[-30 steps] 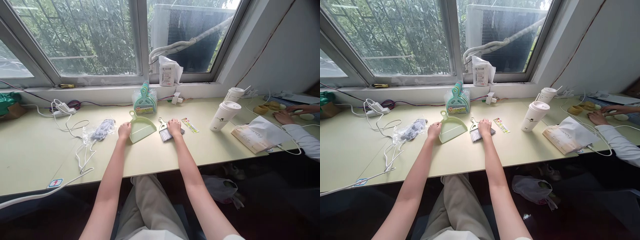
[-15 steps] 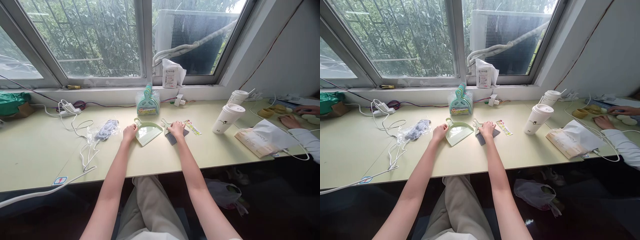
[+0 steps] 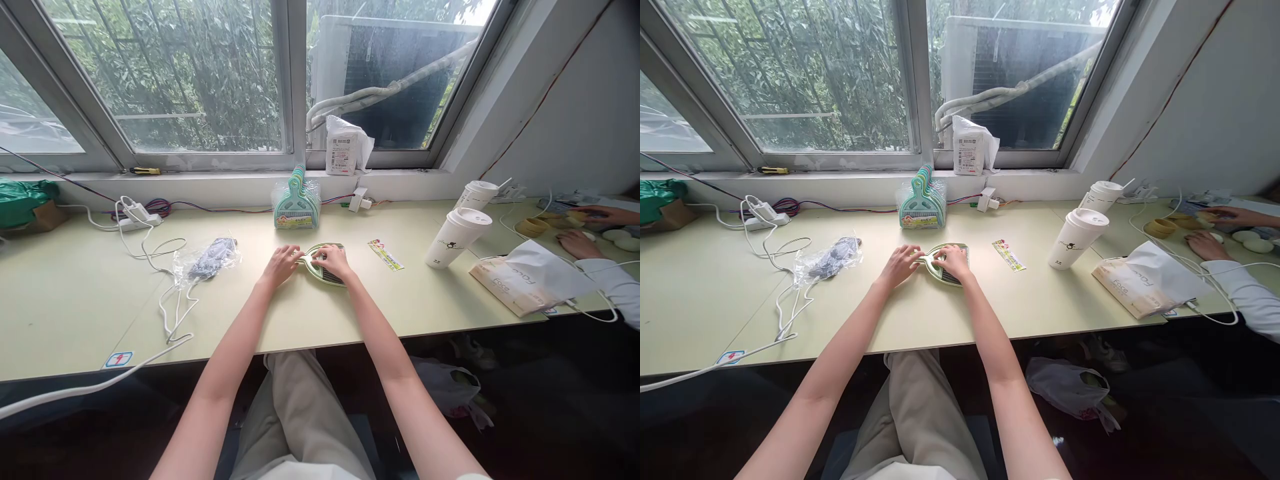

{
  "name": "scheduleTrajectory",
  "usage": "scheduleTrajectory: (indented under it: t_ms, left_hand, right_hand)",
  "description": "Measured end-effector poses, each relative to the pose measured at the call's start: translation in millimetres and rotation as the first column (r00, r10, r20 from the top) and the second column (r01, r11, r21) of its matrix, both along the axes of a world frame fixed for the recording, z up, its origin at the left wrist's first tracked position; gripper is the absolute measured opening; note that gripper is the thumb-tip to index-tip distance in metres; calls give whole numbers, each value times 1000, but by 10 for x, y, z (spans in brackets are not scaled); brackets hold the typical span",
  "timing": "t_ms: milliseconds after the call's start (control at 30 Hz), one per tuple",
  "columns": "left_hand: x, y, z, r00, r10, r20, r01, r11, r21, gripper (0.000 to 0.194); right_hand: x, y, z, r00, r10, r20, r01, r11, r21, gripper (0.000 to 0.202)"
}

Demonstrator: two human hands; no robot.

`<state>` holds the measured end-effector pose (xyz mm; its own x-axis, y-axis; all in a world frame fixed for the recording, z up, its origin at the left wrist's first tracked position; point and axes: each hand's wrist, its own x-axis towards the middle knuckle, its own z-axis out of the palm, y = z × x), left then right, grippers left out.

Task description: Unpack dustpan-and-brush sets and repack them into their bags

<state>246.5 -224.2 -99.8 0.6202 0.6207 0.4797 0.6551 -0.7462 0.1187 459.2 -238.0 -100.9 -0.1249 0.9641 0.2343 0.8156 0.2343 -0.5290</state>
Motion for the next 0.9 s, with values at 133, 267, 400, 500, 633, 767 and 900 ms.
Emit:
scheduleTrajectory:
  t_ms: [133,267,400,500,633,767,900]
  left_hand:
    - [-7,34,-24,992,-16,-121,15,1000,-9,34]
    - [46,43,-52,995,-1,-100,-8,996,-90,35]
    - [76,18,-73,998,43,46,-35,987,-156,31]
    - [122,-7,-59,922,143,359,-83,981,-176,37]
    - [260,-31,-33,621,338,708,105,859,-502,52]
    - [360,-44,-59,584,393,710,445,577,-685,54]
    - [236,42,-75,438,546,714,410,586,-699,45]
  right_hand:
    - [-36,0,3,1000,1,17,-2,1000,28,15]
    - [-86,-12,28,991,-8,130,4,1000,31,14]
    - [-115,-34,51,985,-22,173,17,999,29,13]
    - [-140,-44,62,996,-89,9,90,996,-10,14]
    - [-232,-19,82,907,-263,-329,303,950,77,20]
    - [-202,27,117,874,-149,-462,222,969,107,28]
    - [223,46,92,781,-537,-320,597,792,128,37]
